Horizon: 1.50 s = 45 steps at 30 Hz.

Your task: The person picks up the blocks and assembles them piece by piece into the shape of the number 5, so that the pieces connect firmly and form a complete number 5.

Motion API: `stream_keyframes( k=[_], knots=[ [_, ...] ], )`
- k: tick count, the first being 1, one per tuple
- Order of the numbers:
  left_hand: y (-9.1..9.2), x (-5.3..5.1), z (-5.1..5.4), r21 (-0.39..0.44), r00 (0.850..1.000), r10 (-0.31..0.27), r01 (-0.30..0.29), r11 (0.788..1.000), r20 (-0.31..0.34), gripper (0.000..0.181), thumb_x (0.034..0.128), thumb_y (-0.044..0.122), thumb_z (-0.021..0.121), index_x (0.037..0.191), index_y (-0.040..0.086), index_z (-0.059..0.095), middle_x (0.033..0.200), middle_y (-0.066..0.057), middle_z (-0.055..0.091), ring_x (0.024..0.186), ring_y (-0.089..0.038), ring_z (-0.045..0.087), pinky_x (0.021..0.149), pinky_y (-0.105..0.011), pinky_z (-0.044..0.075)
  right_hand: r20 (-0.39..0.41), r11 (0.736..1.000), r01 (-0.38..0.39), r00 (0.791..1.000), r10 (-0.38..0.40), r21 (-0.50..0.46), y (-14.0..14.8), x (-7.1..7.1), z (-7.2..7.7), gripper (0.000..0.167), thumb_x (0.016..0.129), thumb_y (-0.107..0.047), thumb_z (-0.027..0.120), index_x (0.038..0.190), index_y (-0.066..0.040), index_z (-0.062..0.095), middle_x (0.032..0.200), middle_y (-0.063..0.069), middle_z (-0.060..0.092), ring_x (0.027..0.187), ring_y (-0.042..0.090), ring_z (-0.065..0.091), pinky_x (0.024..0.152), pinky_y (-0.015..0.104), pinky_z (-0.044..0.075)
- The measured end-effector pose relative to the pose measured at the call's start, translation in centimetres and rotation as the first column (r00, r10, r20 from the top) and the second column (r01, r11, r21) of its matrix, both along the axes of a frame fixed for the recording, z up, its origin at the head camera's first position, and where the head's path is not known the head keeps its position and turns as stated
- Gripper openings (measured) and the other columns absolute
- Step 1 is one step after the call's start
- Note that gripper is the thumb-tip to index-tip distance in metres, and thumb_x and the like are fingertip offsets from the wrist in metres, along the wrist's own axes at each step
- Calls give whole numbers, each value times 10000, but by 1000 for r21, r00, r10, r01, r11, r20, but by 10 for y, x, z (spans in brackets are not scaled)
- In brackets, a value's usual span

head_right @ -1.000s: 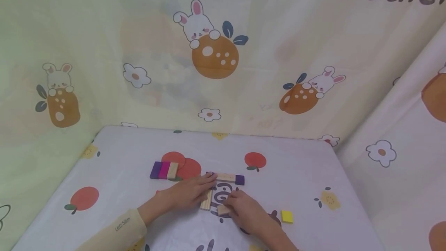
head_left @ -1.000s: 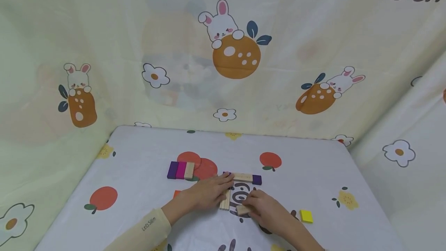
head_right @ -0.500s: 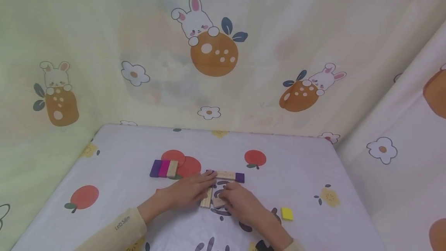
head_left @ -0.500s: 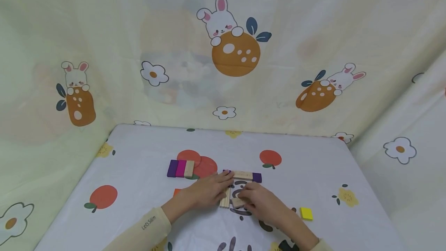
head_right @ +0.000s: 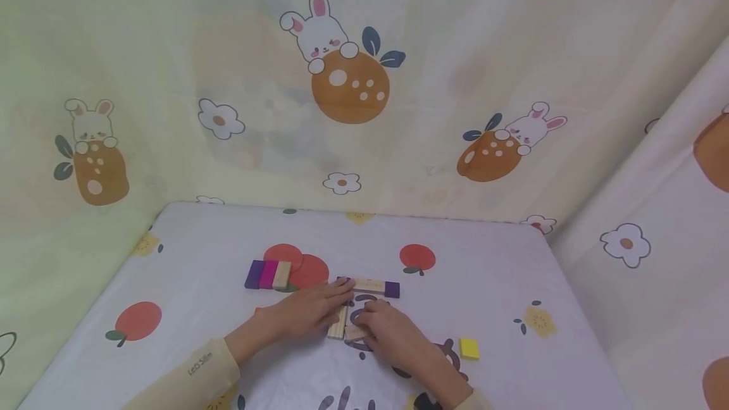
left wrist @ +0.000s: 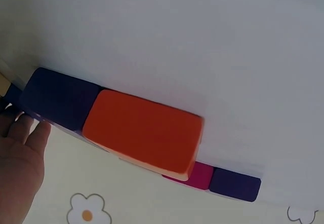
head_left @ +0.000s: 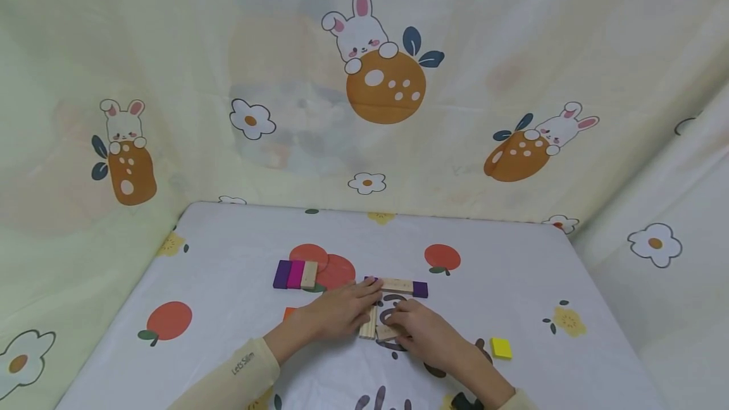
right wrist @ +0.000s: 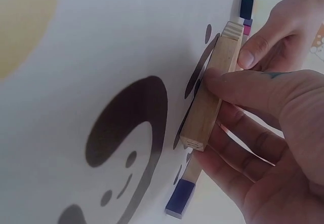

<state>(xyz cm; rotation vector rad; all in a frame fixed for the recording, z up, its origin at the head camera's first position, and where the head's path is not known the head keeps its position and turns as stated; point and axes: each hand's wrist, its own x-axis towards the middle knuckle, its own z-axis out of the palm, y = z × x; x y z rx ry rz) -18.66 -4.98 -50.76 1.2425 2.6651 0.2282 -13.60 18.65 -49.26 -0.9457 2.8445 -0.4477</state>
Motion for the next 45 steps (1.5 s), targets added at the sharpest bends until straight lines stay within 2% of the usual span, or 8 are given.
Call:
stream_keyframes(
  k=[12, 20, 25, 29, 31, 35, 42, 45],
  knots=[
    [2, 0, 1, 1, 1000, -4, 4, 1000, -1, 573, 1108, 296, 543, 1639, 133, 404, 1761, -8, 300, 1649, -209, 272, 1317, -425, 328, -4, 1000, 5, 1000, -5, 16, 2, -1, -5, 268, 886, -139, 857, 1147, -133, 796, 1089, -24, 710, 998, 110, 627, 887, 307, 620],
    [5, 0, -1, -6, 1000, -8, 8, 1000, 5, 571, 1110, 300, 538, 1640, 134, 404, 1764, -7, 294, 1651, -209, 264, 1322, -422, 320, 52, 1000, 24, 998, -25, 16, 4, 1, -3, 313, 902, -175, 848, 1206, -131, 782, 1158, -11, 719, 1067, 139, 643, 958, 352, 621],
    [7, 0, -2, -1, 1000, -12, 12, 1000, 6, 566, 1116, 299, 523, 1641, 127, 400, 1766, -12, 285, 1653, -216, 257, 1327, -424, 310, 72, 989, 147, 987, -145, -24, 26, 6, 16, 397, 914, -187, 835, 1288, -93, 741, 1301, 56, 708, 1236, 244, 658, 1061, 464, 584],
    [7, -1, -3, 6, 1000, -19, 19, 1000, -1, 563, 1115, 294, 523, 1637, 119, 404, 1763, -24, 295, 1650, -229, 267, 1324, -433, 317, 5, 959, 281, 960, -281, -31, 67, 7, 32, 392, 896, -172, 848, 1261, -78, 742, 1286, 79, 715, 1241, 310, 673, 1073, 517, 571],
    [6, -1, -4, 5, 1000, -19, 19, 1000, -8, 560, 1116, 290, 519, 1636, 115, 406, 1762, -27, 296, 1649, -231, 269, 1324, -434, 317, 33, 942, 337, 941, -336, -11, 90, 6, 38, 402, 879, -178, 864, 1248, -68, 748, 1262, 86, 721, 1181, 316, 691, 1029, 519, 594],
    [4, -1, -6, 14, 1000, -14, 14, 1000, -21, 553, 1118, 291, 511, 1632, 112, 413, 1759, -26, 303, 1647, -234, 276, 1323, -436, 319, 166, 905, 422, 890, -425, 57, 131, 9, 42, 443, 853, -198, 884, 1246, -46, 745, 1241, 109, 727, 1056, 274, 705, 920, 479, 637],
    [-2, 1, -5, 19, 1000, -8, 8, 1000, -6, 557, 1111, 287, 534, 1627, 110, 423, 1757, -25, 313, 1644, -238, 283, 1320, -450, 323, 313, 879, 472, 826, -469, 72, 162, 22, 20, 422, 808, -183, 912, 1195, -93, 767, 1106, -8, 737, 940, 157, 635, 804, 332, 599],
    [-1, 0, -4, 19, 1000, -16, 16, 1000, -11, 560, 1112, 296, 532, 1632, 122, 417, 1759, -14, 305, 1648, -227, 273, 1324, -442, 315, 310, 869, 492, 820, -482, 49, 164, 28, 9, 378, 802, -137, 909, 1158, -103, 788, 1030, -59, 714, 882, 112, 596, 745, 254, 572]
  ],
)
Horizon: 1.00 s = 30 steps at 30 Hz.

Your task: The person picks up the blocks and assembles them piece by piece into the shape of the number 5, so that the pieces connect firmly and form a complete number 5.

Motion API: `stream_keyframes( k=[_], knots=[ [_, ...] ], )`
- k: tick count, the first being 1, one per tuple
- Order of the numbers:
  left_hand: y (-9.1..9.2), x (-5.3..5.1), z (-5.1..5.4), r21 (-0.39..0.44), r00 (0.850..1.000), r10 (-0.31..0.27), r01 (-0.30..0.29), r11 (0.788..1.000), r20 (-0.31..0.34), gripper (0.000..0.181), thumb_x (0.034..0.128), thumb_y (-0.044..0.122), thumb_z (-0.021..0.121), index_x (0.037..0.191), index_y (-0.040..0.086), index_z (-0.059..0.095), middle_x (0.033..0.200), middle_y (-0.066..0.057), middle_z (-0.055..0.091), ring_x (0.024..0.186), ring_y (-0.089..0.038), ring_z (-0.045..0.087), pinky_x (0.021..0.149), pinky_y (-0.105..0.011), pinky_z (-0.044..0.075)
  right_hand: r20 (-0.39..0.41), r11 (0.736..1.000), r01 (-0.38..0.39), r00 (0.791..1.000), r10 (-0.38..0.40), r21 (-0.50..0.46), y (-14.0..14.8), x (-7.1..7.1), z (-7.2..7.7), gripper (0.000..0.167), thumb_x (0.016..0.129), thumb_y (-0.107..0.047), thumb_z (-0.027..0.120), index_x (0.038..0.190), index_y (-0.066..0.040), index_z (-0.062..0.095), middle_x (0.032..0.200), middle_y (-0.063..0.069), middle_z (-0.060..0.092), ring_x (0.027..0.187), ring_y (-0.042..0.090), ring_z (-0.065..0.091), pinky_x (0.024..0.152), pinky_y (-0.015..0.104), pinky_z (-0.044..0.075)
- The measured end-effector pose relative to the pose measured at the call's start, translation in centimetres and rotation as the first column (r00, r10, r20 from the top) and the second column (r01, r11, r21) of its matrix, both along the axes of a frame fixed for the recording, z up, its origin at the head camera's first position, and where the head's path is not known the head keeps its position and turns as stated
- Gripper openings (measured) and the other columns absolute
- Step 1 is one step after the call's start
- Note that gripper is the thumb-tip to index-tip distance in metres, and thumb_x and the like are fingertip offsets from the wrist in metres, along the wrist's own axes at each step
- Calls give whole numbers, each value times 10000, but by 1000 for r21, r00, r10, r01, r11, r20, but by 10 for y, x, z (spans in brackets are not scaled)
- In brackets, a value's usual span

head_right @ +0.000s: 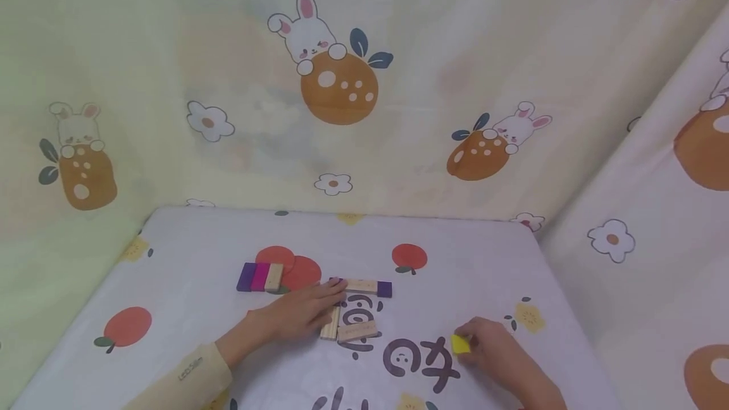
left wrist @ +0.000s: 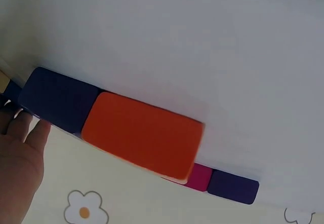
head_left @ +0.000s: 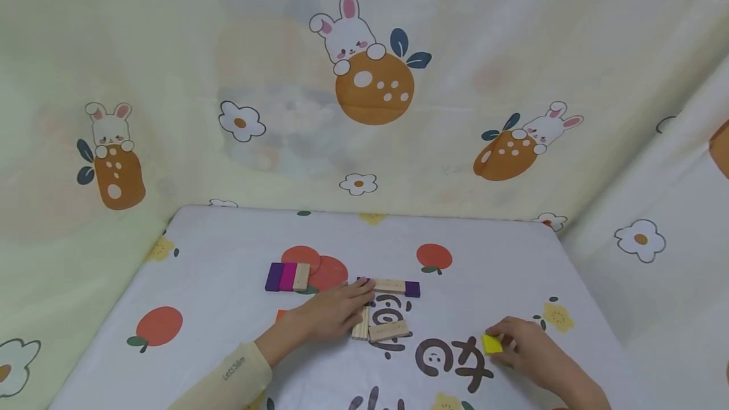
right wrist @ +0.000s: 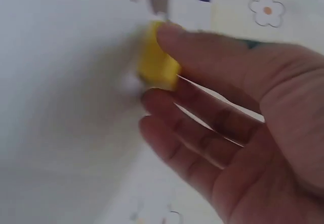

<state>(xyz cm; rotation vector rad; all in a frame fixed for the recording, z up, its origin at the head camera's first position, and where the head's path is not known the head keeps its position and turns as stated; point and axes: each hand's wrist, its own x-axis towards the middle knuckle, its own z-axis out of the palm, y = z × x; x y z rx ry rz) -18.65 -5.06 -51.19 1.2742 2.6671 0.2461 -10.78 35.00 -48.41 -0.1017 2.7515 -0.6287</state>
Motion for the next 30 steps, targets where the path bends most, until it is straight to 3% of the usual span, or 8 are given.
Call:
stream_keyframes(
  k=[6, 15, 23, 30],
  knots=[
    [1, -1, -2, -20, 1000, 10, -10, 1000, -1, 567, 1116, 318, 520, 1643, 149, 399, 1768, 14, 279, 1655, -197, 248, 1330, -420, 304, -68, 1000, 11, 998, -10, 4, -4, 1, -15, 343, 795, -92, 905, 1121, -68, 800, 963, -58, 687, 812, 89, 566, 688, 207, 555],
    [0, 1, 4, -29, 1000, 15, -15, 999, 5, 563, 1119, 311, 515, 1640, 130, 402, 1765, -8, 287, 1655, -209, 251, 1329, -426, 305, -96, 999, 30, 995, -28, 23, -14, -4, -12, 351, 818, -131, 898, 1150, -81, 798, 1022, -19, 696, 874, 121, 594, 715, 233, 569],
    [-3, 0, 2, -23, 999, 29, -28, 999, 24, 564, 1115, 305, 525, 1638, 131, 407, 1766, -4, 285, 1656, -212, 247, 1331, -434, 298, -172, 1000, 4, 985, -8, -19, -57, -13, -2, 358, 840, -224, 900, 1169, -127, 797, 1044, -31, 698, 904, 125, 603, 693, 184, 549],
    [0, -1, 2, -11, 999, 21, -21, 1000, 29, 572, 1114, 304, 525, 1644, 132, 394, 1770, -4, 274, 1660, -215, 234, 1333, -438, 293, -160, 1000, -10, 987, 7, -16, -89, -14, -9, 353, 805, -205, 928, 1130, -156, 798, 1032, -60, 716, 915, 105, 607, 740, 214, 584]
  ],
)
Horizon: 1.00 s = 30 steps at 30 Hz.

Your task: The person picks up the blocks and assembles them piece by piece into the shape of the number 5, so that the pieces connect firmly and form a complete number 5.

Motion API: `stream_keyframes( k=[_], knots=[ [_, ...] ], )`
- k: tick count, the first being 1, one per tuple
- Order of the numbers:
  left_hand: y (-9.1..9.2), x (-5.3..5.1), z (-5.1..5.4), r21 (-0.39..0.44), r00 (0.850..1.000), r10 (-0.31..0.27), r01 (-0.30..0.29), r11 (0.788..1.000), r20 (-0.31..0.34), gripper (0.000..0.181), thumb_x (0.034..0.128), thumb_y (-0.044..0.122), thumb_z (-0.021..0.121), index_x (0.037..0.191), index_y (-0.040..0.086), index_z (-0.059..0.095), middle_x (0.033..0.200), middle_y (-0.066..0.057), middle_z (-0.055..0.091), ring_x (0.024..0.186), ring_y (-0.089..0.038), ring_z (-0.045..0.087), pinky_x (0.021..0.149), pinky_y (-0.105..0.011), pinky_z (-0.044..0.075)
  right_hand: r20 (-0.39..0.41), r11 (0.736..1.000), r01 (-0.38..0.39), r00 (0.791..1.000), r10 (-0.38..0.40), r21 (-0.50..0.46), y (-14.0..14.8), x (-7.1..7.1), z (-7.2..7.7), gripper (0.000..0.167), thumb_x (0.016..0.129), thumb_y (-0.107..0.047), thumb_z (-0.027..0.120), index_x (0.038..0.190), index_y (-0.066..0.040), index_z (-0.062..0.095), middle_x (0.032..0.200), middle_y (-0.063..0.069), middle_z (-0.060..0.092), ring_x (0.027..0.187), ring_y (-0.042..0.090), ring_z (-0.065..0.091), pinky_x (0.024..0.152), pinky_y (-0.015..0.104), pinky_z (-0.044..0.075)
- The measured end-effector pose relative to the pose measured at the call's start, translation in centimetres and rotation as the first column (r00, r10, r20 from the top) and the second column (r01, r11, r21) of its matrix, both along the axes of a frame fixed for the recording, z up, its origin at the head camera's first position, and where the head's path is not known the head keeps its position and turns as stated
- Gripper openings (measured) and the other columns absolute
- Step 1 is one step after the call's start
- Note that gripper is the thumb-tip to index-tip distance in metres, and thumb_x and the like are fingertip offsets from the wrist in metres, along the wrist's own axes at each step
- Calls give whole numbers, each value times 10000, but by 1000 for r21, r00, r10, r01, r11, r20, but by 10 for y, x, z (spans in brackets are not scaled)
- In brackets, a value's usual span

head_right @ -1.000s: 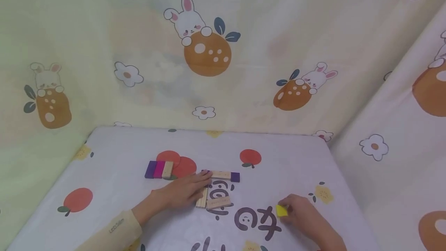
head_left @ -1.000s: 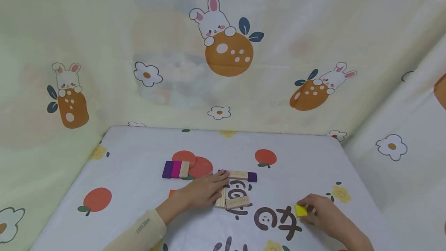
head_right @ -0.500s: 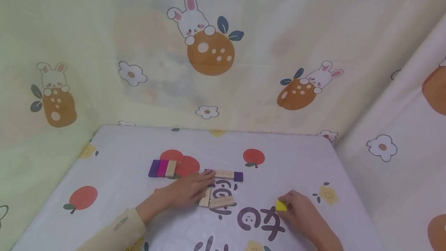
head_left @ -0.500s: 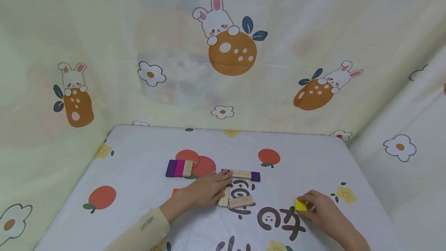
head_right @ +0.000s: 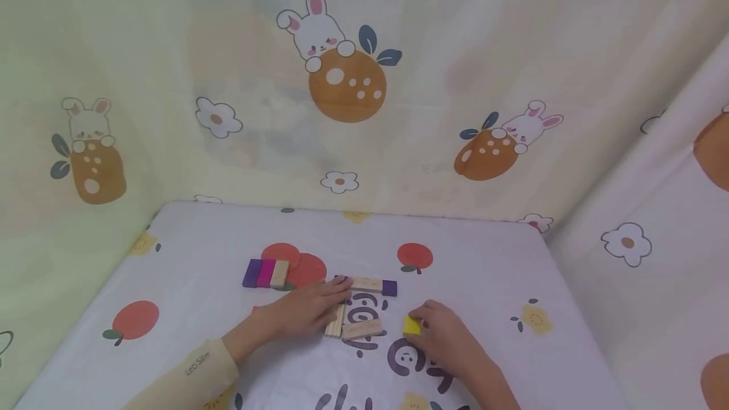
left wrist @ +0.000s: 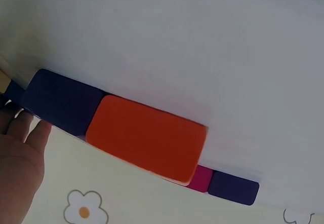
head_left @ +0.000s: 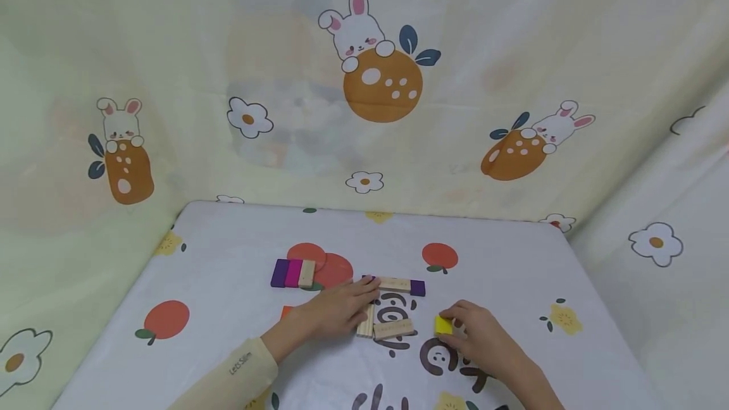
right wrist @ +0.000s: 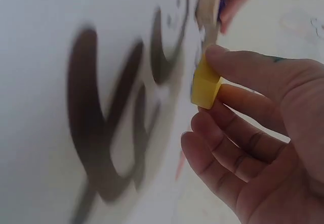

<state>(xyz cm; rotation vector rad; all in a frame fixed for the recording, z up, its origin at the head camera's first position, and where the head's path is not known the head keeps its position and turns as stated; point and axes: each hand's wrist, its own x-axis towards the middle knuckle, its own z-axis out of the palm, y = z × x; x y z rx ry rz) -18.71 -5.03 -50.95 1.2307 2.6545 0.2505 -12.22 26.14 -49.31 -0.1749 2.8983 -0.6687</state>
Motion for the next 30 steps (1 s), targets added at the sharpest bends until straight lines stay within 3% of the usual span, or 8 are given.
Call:
stream_keyframes(
  k=[11, 30],
  knots=[
    [0, 2, 0, -8, 1000, 3, -2, 1000, 9, 559, 1118, 300, 514, 1639, 130, 405, 1768, -7, 281, 1657, -213, 243, 1333, -448, 296, -54, 992, -103, 993, 106, 67, -19, 5, -13, 340, 802, -242, 931, 1102, -149, 799, 1031, -66, 705, 889, 56, 587, 858, 298, 630],
    [1, 1, 1, 6, 1000, 7, -7, 1000, 5, 565, 1114, 303, 527, 1639, 135, 405, 1766, 3, 288, 1656, -206, 247, 1330, -441, 301, -77, 995, -65, 994, 71, 77, -39, 0, -15, 347, 808, -235, 930, 1115, -146, 795, 1049, -46, 703, 882, 59, 553, 855, 287, 619]
  ],
)
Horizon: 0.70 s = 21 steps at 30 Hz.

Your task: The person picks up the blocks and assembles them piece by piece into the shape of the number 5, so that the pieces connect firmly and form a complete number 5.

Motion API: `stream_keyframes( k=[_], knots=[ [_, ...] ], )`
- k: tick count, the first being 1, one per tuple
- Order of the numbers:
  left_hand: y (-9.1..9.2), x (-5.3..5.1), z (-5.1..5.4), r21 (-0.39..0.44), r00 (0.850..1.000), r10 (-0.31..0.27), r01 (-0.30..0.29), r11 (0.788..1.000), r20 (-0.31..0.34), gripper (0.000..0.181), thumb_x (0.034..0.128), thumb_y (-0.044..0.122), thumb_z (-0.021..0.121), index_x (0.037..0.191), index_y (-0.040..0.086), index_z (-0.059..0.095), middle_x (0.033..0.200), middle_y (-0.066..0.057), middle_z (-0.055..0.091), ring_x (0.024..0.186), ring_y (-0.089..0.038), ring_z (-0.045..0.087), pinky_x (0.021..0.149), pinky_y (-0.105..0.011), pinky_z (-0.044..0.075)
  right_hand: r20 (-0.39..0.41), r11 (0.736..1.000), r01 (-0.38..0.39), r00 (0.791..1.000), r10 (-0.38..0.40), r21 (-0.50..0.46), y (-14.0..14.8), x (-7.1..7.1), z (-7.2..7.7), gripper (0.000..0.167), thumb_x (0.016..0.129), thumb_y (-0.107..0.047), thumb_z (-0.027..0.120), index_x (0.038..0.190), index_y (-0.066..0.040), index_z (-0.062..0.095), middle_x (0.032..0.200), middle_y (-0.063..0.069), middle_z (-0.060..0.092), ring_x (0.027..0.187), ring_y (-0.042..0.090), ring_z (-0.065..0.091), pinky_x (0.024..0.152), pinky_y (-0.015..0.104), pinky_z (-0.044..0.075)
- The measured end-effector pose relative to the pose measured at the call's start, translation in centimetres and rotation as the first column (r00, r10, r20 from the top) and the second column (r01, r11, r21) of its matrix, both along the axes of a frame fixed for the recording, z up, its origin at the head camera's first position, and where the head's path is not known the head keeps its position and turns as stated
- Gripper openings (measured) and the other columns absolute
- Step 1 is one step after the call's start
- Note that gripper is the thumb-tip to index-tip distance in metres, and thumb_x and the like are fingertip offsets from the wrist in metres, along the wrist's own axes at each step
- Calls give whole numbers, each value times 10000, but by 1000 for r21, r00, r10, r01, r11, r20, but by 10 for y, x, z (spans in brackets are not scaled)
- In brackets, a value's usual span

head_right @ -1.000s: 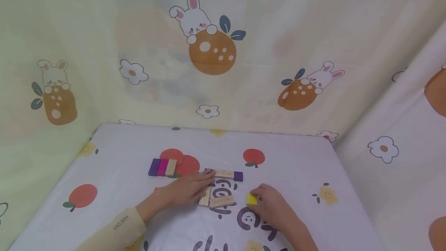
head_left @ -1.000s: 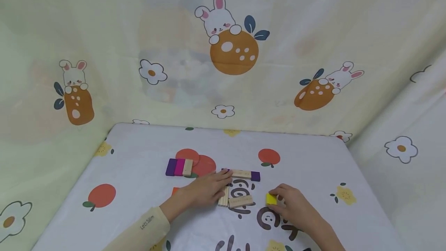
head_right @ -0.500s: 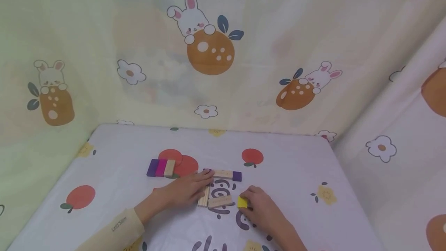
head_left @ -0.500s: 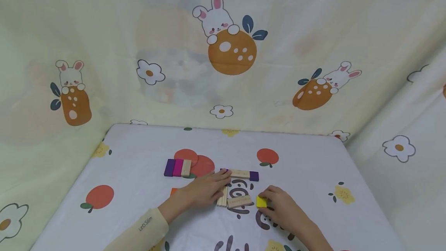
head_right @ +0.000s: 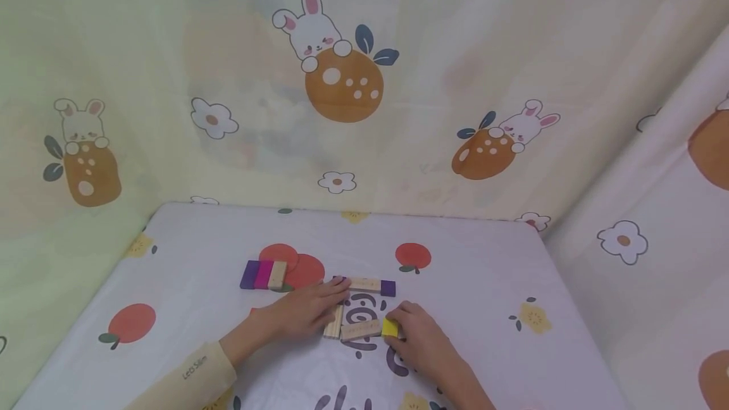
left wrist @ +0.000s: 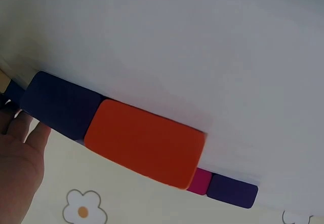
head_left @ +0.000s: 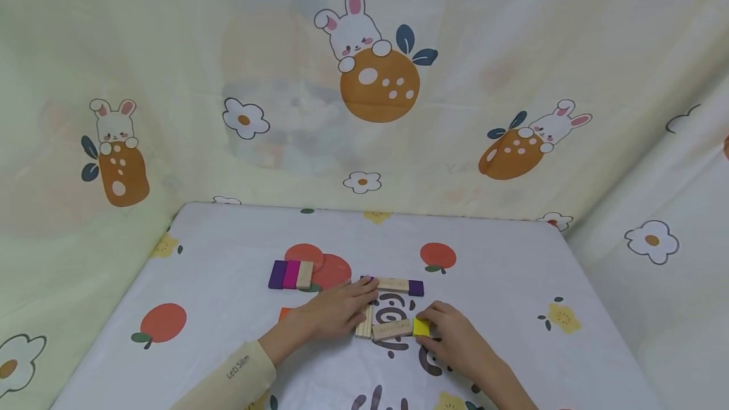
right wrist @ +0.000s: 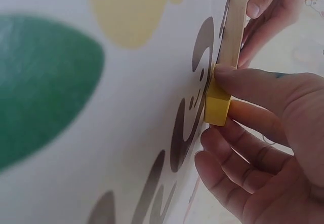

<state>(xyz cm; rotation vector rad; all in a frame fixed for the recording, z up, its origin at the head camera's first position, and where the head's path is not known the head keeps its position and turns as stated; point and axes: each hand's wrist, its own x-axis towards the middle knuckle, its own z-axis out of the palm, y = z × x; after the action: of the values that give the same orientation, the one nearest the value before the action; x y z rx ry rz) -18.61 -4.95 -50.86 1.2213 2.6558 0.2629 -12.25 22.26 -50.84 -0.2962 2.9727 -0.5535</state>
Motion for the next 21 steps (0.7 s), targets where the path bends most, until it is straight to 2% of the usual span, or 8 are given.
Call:
stream_keyframes(
  k=[11, 21],
  knots=[
    [0, -2, -3, 12, 1000, -1, 1, 1000, -6, 563, 1114, 298, 525, 1637, 125, 406, 1764, -6, 288, 1655, -216, 251, 1330, -448, 300, 17, 1000, -4, 1000, 4, -13, -1, 2, 1, 350, 814, -225, 925, 1129, -151, 792, 1080, -47, 706, 902, 62, 562, 885, 311, 620],
    [1, 0, -3, -4, 1000, 2, -2, 1000, -7, 580, 1105, 303, 547, 1643, 144, 399, 1767, 10, 282, 1658, -199, 242, 1331, -443, 301, -4, 997, -79, 997, 79, -22, 3, 4, 1, 351, 832, -203, 910, 1158, -159, 788, 1116, -62, 707, 960, 59, 609, 910, 300, 631]
  ],
)
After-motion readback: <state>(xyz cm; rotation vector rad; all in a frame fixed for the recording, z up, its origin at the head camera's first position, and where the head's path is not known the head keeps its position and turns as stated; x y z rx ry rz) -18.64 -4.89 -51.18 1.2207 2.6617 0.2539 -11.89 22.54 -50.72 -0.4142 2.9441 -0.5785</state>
